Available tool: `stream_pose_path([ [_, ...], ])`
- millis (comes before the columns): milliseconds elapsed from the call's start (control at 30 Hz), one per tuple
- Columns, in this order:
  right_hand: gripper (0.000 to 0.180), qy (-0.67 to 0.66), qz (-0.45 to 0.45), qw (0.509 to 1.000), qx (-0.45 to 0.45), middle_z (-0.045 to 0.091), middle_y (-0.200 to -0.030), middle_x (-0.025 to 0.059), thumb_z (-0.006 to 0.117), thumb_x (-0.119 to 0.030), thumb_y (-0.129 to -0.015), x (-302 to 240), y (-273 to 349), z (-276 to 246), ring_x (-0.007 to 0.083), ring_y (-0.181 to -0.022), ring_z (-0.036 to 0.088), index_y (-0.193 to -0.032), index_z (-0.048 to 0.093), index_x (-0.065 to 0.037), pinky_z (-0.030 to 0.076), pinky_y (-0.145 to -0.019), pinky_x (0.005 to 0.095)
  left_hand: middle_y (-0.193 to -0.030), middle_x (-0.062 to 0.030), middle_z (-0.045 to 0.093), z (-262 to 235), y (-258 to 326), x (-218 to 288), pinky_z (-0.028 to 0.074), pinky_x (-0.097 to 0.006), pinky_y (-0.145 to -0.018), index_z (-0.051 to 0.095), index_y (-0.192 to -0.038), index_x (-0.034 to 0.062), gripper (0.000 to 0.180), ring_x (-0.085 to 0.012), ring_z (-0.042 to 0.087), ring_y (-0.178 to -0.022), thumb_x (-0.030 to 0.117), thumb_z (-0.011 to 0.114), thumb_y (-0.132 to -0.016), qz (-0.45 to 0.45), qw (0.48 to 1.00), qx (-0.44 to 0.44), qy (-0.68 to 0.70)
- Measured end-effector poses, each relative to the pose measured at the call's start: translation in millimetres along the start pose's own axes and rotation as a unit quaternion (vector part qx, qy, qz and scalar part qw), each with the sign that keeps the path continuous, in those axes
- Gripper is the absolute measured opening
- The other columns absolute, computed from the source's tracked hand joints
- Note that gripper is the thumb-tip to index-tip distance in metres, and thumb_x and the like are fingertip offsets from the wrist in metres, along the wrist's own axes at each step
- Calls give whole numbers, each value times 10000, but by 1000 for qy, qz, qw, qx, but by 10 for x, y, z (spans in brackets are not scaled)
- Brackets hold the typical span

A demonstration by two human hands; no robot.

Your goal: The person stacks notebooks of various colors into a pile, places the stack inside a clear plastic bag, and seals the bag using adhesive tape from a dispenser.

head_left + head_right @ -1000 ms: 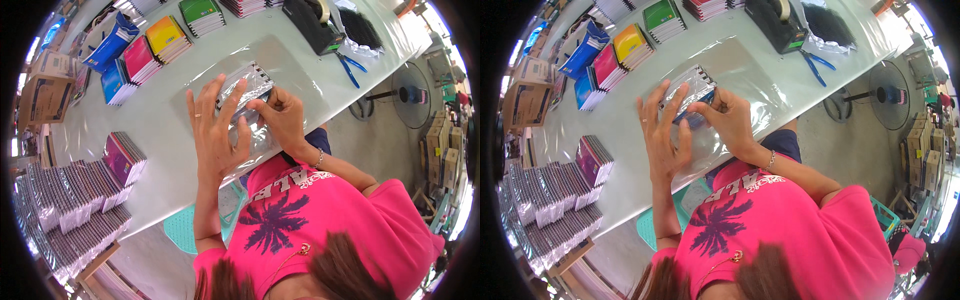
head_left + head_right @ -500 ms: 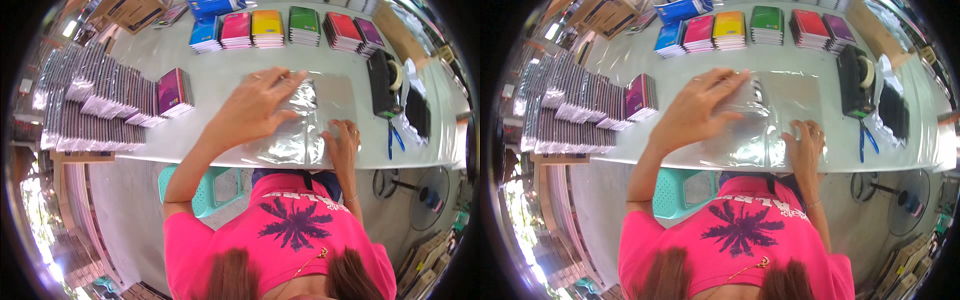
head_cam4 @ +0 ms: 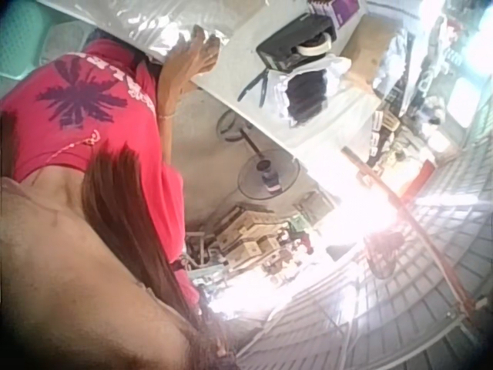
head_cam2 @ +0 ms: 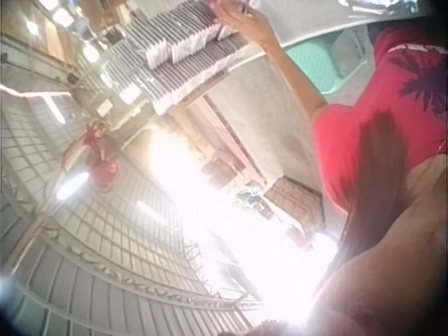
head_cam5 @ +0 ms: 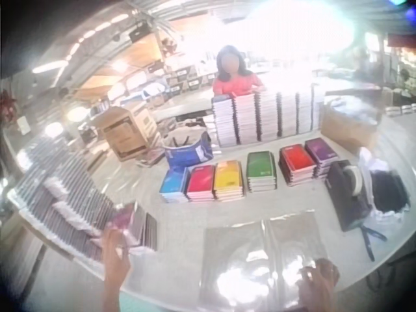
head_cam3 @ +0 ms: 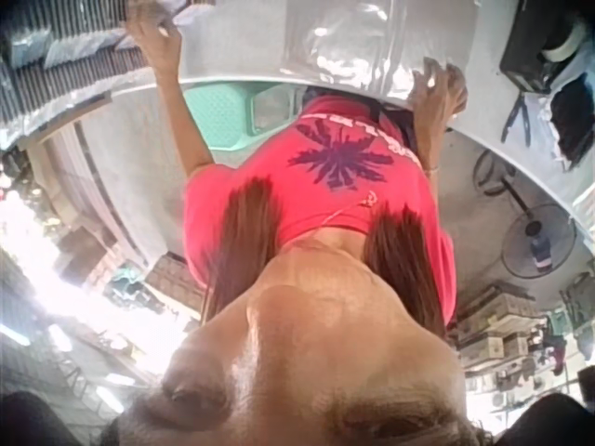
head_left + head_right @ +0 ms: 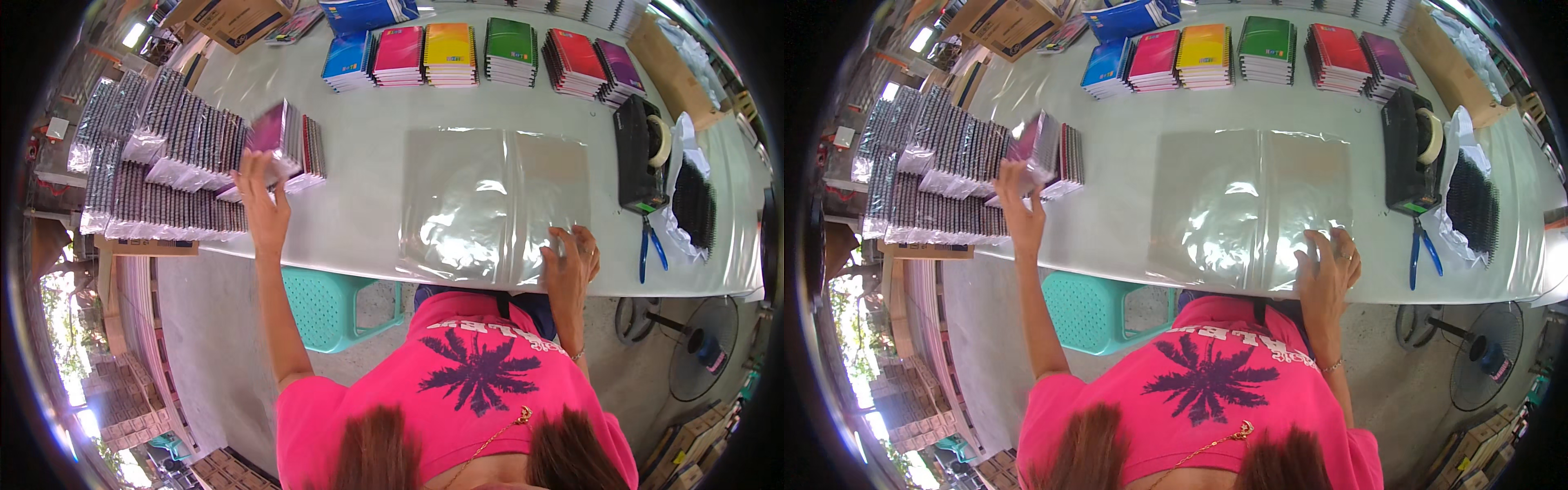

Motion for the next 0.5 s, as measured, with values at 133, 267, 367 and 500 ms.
stream_pose_path([
  [133,331,2,-2,1000,3,468,-1273,102,712,-148,-777,4,6,-36,316,-1208,418,-1102,647,-158,270,-1055,462,-1336,-115,438,190,140,13,134,-578,-1138,474,-1271,91,491,-322,347,-1342,157,675,-828,-63,998,-25,21],
  [267,318,13,-10,1000,0,464,-1278,112,704,-159,-792,23,17,-10,325,-1208,416,-1105,647,-159,268,-1058,467,-1285,-115,457,178,46,155,163,-575,-1128,521,-1189,83,405,-313,368,-1319,228,684,-847,-93,996,-2,-10],
  [367,309,8,-9,1000,-6,457,-1287,118,700,-168,-802,14,19,-33,329,-1208,412,-1106,647,-159,271,-1055,469,-1264,-122,461,137,-147,291,185,-566,-1118,571,-1109,81,327,-315,390,-1293,241,685,-848,-95,994,41,-23],
  [500,305,-1,-14,999,39,451,-1294,127,705,-183,-804,-1,30,-117,330,-1207,410,-1101,648,-149,285,-1045,471,-1220,-158,466,336,-642,632,332,-502,-1040,606,-1085,97,281,-341,445,-1207,193,689,-834,-44,993,88,70],
])
Point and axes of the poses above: each hand's wrist, its own y-axis away from the middle knuckle, its own z-axis out of the palm, x = y × z, the point moved 6 cm from there along -y, towards the middle knuckle
